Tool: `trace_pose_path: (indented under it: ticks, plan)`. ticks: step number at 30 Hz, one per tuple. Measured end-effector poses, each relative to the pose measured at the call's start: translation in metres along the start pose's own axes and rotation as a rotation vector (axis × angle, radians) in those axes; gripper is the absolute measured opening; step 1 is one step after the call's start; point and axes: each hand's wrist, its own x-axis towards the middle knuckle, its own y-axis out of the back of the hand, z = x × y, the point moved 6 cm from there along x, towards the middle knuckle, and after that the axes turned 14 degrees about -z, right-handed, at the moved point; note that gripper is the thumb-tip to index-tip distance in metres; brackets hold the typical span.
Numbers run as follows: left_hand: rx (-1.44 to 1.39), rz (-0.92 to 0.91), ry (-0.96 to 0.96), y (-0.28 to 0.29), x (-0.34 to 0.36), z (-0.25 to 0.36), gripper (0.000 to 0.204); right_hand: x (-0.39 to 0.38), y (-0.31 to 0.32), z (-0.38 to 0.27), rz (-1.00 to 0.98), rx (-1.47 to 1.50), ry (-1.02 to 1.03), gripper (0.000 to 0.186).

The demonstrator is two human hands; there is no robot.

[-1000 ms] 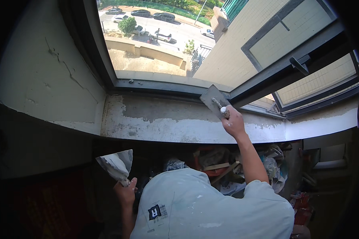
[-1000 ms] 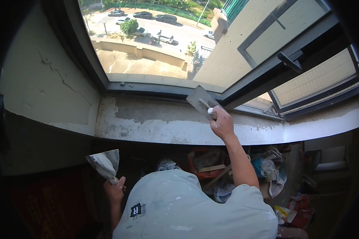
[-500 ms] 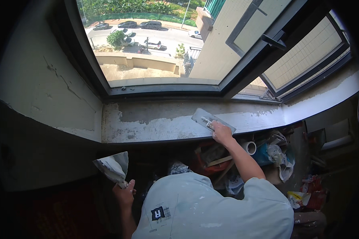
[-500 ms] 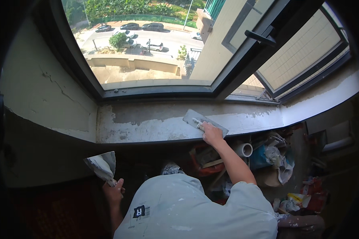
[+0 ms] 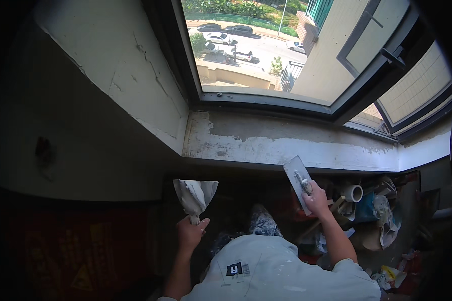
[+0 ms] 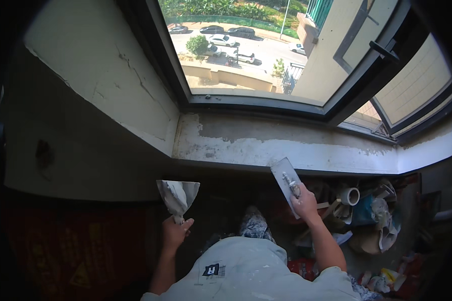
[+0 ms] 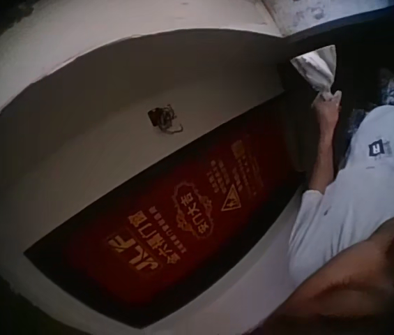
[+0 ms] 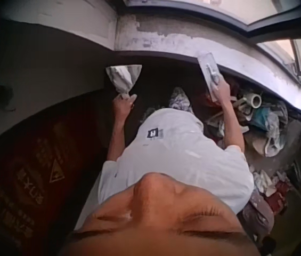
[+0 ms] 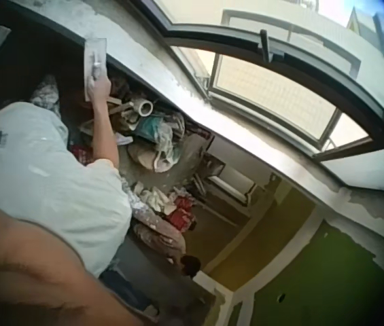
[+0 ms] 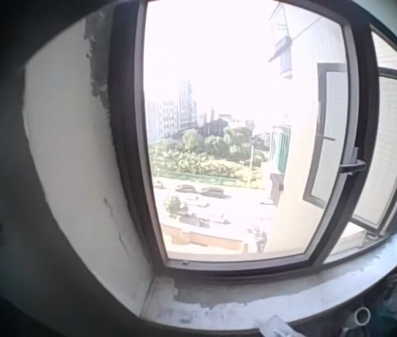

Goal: Plastering the wall surface around a window frame using a trowel and putty knife.

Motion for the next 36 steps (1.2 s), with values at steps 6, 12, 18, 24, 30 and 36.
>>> trace_pose_path:
  ticks: [6, 12, 18, 24, 30, 36]
  plan:
    - [0.136, 0.003, -0.075, 0.016, -0.018, 0.016, 0.022, 0.010, -0.010, -0.017, -0.002, 0.970, -0.105, 0.025]
    - [0.151, 0.030, -0.063, 0.026, -0.044, 0.035, 0.019, 0.005, 0.030, -0.100, -0.340, 1.653, 0.209, 0.021]
    - [0.497, 0.168, -0.375, -0.001, -0.047, 0.072, 0.017, 0.066, -0.072, -0.190, -0.581, 2.350, 0.107, 0.033]
    - [0.653, 0.255, -0.635, -0.030, -0.020, 0.074, 0.020, 0.055, -0.120, -0.280, -0.850, 2.733, 0.236, 0.032]
    - [0.797, 0.351, -0.471, 0.001, 0.046, 0.017, 0.019, 0.044, -0.147, -0.297, -1.043, 2.647, -0.048, 0.032]
    - [0.928, 0.466, -0.209, 0.053, 0.062, -0.016, 0.014, 0.076, -0.190, -0.281, -0.936, 2.129, 0.568, 0.033]
